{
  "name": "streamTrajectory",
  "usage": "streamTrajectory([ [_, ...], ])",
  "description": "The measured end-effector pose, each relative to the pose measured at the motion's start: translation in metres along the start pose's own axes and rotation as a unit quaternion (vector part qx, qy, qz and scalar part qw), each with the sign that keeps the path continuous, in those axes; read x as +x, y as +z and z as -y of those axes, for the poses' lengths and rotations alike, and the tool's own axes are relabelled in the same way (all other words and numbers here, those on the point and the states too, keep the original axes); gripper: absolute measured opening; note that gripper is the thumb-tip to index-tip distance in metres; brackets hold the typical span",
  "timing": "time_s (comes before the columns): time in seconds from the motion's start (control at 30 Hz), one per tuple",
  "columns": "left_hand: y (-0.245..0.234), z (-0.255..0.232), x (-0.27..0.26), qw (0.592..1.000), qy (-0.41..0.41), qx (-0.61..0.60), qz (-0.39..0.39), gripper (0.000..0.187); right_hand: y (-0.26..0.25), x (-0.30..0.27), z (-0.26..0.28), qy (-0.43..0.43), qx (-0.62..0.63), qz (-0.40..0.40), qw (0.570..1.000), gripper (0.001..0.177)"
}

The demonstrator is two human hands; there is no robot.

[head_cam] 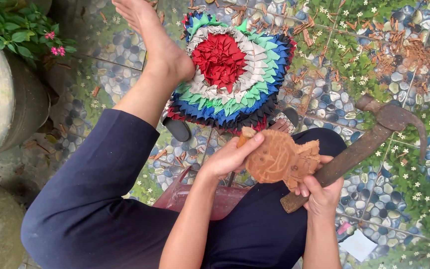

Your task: Carving a decorative wooden object using a hammer and a chisel while sitting on the floor.

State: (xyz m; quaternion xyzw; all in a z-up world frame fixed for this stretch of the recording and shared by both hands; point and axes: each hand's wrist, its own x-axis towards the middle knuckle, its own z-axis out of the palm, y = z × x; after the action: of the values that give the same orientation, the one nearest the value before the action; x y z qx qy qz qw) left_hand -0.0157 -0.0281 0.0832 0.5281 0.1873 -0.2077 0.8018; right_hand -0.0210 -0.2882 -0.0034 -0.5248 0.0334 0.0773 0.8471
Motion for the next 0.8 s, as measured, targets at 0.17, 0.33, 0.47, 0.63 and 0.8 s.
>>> streamTrajectory([
  [0.17,-0.014,0.027,0.007,0.983,0.099,0.137,-0.075,0.045,0.002,0.001,0.002,0.019,-0.010,-0.023,0.999,0.044],
  [0.33,0.009,0.009,-0.002,0.976,0.178,0.059,-0.110,0.026,0.001,0.001,0.002,0.026,0.003,-0.043,0.999,0.040],
  [0.47,0.007,0.023,0.004,0.972,0.187,0.046,-0.136,0.021,0.005,0.003,0.003,0.023,-0.004,-0.022,0.999,0.038],
  [0.63,0.005,0.019,0.002,0.971,0.200,0.044,-0.124,0.020,0.009,0.000,0.006,0.024,-0.012,-0.023,0.999,0.035],
  [0.8,0.007,0.004,0.000,0.965,0.236,0.048,-0.108,0.021,0.019,0.002,0.014,0.017,-0.008,-0.017,1.000,0.033],
])
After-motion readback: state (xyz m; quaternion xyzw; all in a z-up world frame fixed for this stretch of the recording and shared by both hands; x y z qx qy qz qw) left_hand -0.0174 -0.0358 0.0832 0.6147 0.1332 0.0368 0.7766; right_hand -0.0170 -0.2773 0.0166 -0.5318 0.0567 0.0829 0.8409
